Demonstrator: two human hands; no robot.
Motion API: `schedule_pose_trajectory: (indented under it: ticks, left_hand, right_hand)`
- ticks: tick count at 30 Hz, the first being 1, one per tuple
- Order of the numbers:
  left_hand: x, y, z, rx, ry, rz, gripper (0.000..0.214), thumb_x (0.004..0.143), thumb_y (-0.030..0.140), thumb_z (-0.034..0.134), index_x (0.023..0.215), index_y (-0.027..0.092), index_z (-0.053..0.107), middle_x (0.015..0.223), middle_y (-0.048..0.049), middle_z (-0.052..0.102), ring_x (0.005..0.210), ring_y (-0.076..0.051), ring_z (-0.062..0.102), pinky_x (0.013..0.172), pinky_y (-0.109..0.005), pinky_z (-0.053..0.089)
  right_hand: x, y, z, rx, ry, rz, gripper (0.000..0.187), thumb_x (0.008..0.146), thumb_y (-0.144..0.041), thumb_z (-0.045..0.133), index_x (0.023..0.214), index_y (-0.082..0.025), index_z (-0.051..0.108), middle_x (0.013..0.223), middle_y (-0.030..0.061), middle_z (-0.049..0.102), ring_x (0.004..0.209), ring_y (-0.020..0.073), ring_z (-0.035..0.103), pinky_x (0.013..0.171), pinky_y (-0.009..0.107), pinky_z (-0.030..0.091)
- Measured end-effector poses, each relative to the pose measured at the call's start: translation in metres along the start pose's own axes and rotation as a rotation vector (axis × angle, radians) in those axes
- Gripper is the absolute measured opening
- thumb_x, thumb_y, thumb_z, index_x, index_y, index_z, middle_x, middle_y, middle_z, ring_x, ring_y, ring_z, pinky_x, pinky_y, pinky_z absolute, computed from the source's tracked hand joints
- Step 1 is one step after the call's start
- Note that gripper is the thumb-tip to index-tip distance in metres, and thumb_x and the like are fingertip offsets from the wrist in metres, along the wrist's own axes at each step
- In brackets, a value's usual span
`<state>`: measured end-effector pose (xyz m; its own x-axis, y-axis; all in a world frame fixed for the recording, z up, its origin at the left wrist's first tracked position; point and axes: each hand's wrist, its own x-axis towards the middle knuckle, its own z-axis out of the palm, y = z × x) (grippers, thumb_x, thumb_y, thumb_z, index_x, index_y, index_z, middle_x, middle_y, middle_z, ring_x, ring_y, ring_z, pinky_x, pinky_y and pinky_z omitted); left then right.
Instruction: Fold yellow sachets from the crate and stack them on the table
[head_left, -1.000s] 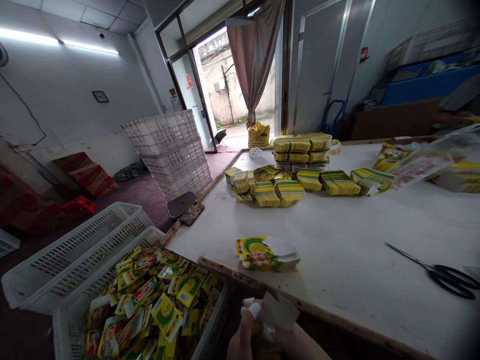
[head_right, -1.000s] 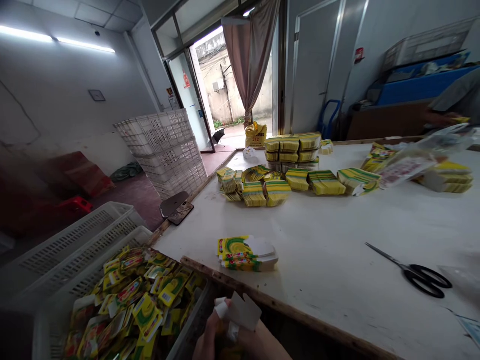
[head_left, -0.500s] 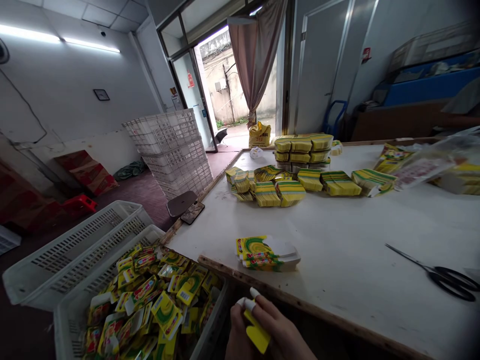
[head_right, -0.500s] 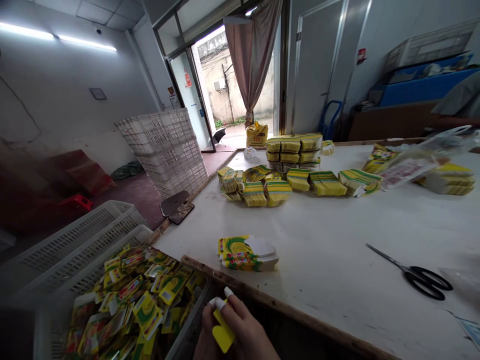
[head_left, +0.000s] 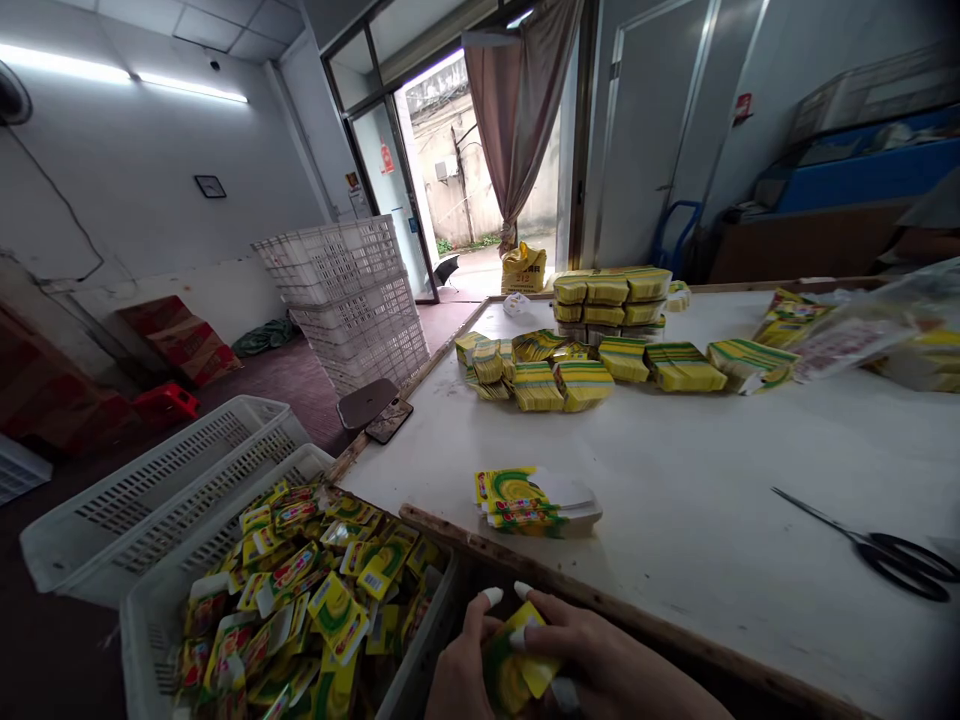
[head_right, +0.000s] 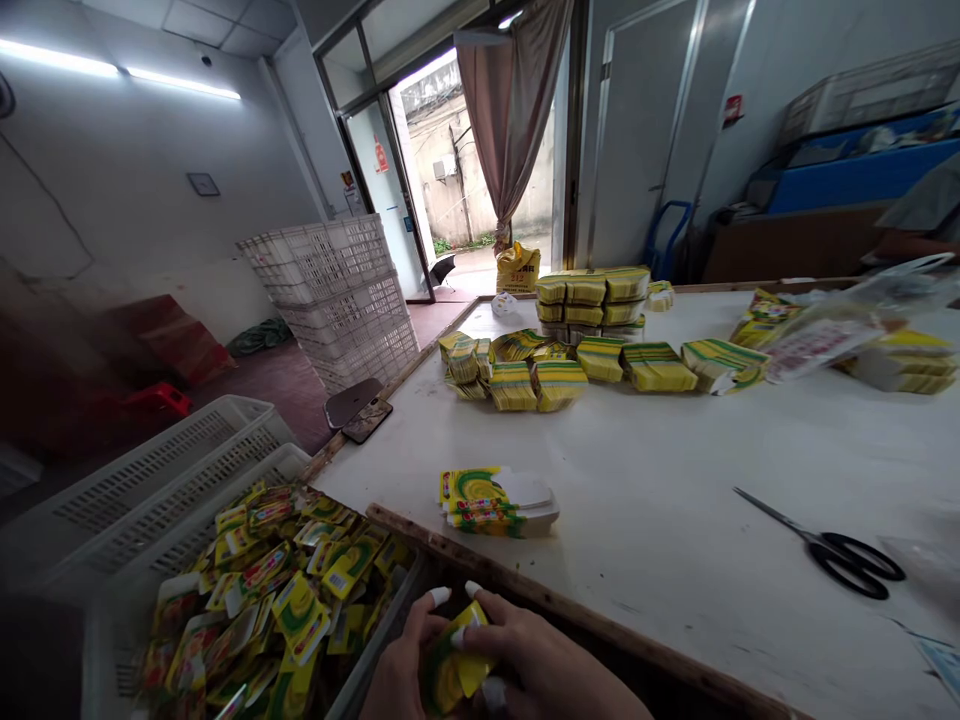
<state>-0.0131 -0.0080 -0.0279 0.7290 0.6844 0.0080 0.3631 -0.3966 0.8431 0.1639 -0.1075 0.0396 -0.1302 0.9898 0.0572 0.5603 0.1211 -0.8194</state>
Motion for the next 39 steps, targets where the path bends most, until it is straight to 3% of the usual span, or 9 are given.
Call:
schedule_pose_trajectory:
  ticks: [6, 11, 15, 21, 25, 26, 29, 33, 39]
  left_hand:
    - [0.002, 0.017, 0.007, 0.048, 0.155, -0.004, 0.065, 0.067, 0.046, 0.060, 0.122, 0.022, 0.035, 0.099, -0.0075, 0.069, 0.087, -0.025, 0.067, 0.074, -0.034, 0.051]
    - [0.005, 0.023, 0.005, -0.094, 0.070, -0.044, 0.073, 0.061, 0.045, 0.066, 0.122, 0.018, 0.036, 0.091, -0.0068, 0.070, 0.077, -0.022, 0.068, 0.067, -0.030, 0.052]
    - [0.008, 0.018, 0.004, -0.103, 0.003, -0.023, 0.078, 0.055, 0.039, 0.069, 0.123, 0.019, 0.036, 0.089, -0.0055, 0.070, 0.078, -0.023, 0.067, 0.070, -0.031, 0.052]
    - [0.004, 0.012, 0.012, -0.077, 0.150, -0.041, 0.073, 0.058, 0.031, 0.064, 0.125, 0.021, 0.037, 0.099, -0.0081, 0.069, 0.087, -0.025, 0.066, 0.077, -0.034, 0.053]
    - [-0.001, 0.003, -0.017, -0.427, 0.549, -0.151, 0.070, 0.064, 0.048, 0.067, 0.123, 0.021, 0.041, 0.107, -0.0100, 0.065, 0.093, -0.027, 0.064, 0.079, -0.036, 0.054]
    - [-0.001, -0.003, -0.030, -0.495, 0.735, -0.168, 0.062, 0.071, 0.055, 0.059, 0.121, 0.021, 0.043, 0.107, -0.0100, 0.064, 0.093, -0.028, 0.064, 0.080, -0.039, 0.054]
    - [-0.001, -0.028, -0.066, -0.426, 0.963, -0.348, 0.060, 0.087, 0.058, 0.007, 0.133, 0.025, 0.027, 0.119, -0.0118, 0.057, 0.117, -0.029, 0.053, 0.089, -0.045, 0.051]
    - [-0.002, -0.055, -0.074, -0.243, 0.818, -0.434, 0.048, 0.089, 0.046, 0.027, 0.128, 0.019, 0.036, 0.115, -0.0151, 0.060, 0.118, -0.029, 0.054, 0.088, -0.044, 0.052]
    - [0.025, -0.071, -0.065, 0.253, 0.560, -0.295, 0.061, 0.080, 0.044, 0.052, 0.129, 0.009, 0.041, 0.139, -0.0177, 0.045, 0.134, -0.028, 0.034, 0.111, -0.042, 0.027]
  right_hand:
    - [0.008, 0.006, 0.019, -0.044, 0.070, 0.084, 0.048, 0.082, -0.012, 0.044, 0.129, -0.018, 0.051, 0.145, 0.0184, 0.039, 0.124, 0.0241, 0.051, 0.100, 0.031, 0.043]
    - [0.007, 0.002, 0.000, 0.029, 0.051, 0.030, 0.026, 0.079, -0.011, 0.048, 0.093, -0.023, 0.066, 0.121, 0.0059, 0.061, 0.113, 0.0207, 0.058, 0.092, 0.028, 0.047]
    - [0.004, 0.005, -0.013, 0.099, 0.010, -0.004, 0.029, 0.071, -0.006, 0.051, 0.088, -0.024, 0.068, 0.106, 0.0025, 0.065, 0.100, 0.0190, 0.062, 0.087, 0.029, 0.050]
    - [0.005, 0.012, 0.023, 0.116, 0.159, 0.036, 0.052, 0.072, -0.006, 0.049, 0.121, -0.023, 0.056, 0.148, 0.0109, 0.037, 0.135, 0.0241, 0.038, 0.107, 0.037, 0.037]
    - [0.012, 0.016, 0.026, 0.083, 0.225, -0.013, 0.065, 0.076, -0.010, 0.051, 0.139, -0.017, 0.036, 0.145, 0.0164, 0.039, 0.134, 0.0245, 0.038, 0.108, 0.041, 0.036]
    - [0.015, 0.019, 0.020, 0.049, 0.265, -0.017, 0.061, 0.077, -0.012, 0.052, 0.136, -0.017, 0.039, 0.140, 0.0161, 0.045, 0.130, 0.0247, 0.043, 0.106, 0.042, 0.039]
    - [0.030, 0.033, -0.006, -0.107, 0.461, 0.033, 0.043, 0.081, -0.015, 0.049, 0.124, -0.017, 0.050, 0.124, 0.0148, 0.058, 0.115, 0.0254, 0.055, 0.098, 0.043, 0.046]
    - [0.058, 0.061, -0.035, -0.336, 0.642, 0.154, 0.041, 0.079, -0.009, 0.045, 0.119, -0.015, 0.052, 0.115, 0.0146, 0.061, 0.107, 0.0266, 0.057, 0.093, 0.043, 0.047]
    - [0.082, 0.086, -0.042, -0.570, 0.510, 0.250, 0.044, 0.076, -0.004, 0.046, 0.119, -0.011, 0.054, 0.109, 0.0164, 0.064, 0.101, 0.0279, 0.058, 0.087, 0.041, 0.048]
